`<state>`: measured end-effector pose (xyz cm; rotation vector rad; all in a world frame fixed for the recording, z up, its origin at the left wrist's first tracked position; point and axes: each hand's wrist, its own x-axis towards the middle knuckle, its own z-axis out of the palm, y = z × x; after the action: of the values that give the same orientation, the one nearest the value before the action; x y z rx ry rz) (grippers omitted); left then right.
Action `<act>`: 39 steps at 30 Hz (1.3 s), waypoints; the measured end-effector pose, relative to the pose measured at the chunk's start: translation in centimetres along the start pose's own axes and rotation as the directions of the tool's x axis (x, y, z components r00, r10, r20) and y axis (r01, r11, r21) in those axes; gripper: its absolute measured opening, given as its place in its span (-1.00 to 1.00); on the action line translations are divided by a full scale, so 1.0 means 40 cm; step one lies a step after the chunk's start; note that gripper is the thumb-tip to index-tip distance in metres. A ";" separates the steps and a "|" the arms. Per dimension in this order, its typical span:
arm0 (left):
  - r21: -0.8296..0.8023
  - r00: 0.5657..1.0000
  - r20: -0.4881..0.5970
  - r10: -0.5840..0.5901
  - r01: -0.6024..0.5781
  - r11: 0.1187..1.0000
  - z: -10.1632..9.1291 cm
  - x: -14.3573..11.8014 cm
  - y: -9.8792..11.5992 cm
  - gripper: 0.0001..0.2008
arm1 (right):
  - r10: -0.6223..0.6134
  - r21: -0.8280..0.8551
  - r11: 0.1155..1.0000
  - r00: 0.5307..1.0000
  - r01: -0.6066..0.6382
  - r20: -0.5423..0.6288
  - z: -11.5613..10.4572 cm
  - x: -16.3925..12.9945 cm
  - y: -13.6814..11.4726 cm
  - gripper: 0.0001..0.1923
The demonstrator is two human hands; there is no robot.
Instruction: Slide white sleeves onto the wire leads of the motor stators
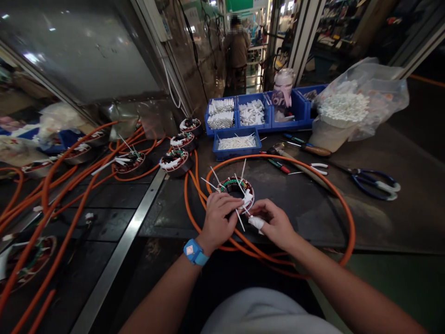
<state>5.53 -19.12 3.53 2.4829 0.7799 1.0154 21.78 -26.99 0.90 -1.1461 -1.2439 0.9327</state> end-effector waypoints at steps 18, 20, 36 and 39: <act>-0.032 1.000 0.015 -0.024 0.024 0.999 -0.006 -0.008 0.005 -0.76 | -0.019 -0.670 0.739 0.996 0.072 0.085 0.001 0.060 -0.048 -0.92; -0.024 0.999 0.033 -0.025 0.026 0.999 -0.011 -0.008 0.007 -0.75 | -0.154 -0.835 0.434 0.941 0.339 0.302 -0.017 0.074 -0.067 -0.90; 0.236 0.931 0.354 -0.089 0.003 0.972 -0.047 0.017 0.010 -0.80 | -0.303 -0.658 0.276 0.713 0.701 0.633 -0.047 0.191 -0.092 -0.78; 0.295 0.933 0.356 -0.051 -0.060 0.954 -0.046 0.015 0.008 -0.76 | -0.266 -0.621 0.341 0.706 0.706 0.656 -0.056 0.154 -0.070 -0.76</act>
<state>4.69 -18.82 5.28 2.8119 0.8588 0.4355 24.56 -21.91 5.03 -1.1254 -2.4660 -0.0248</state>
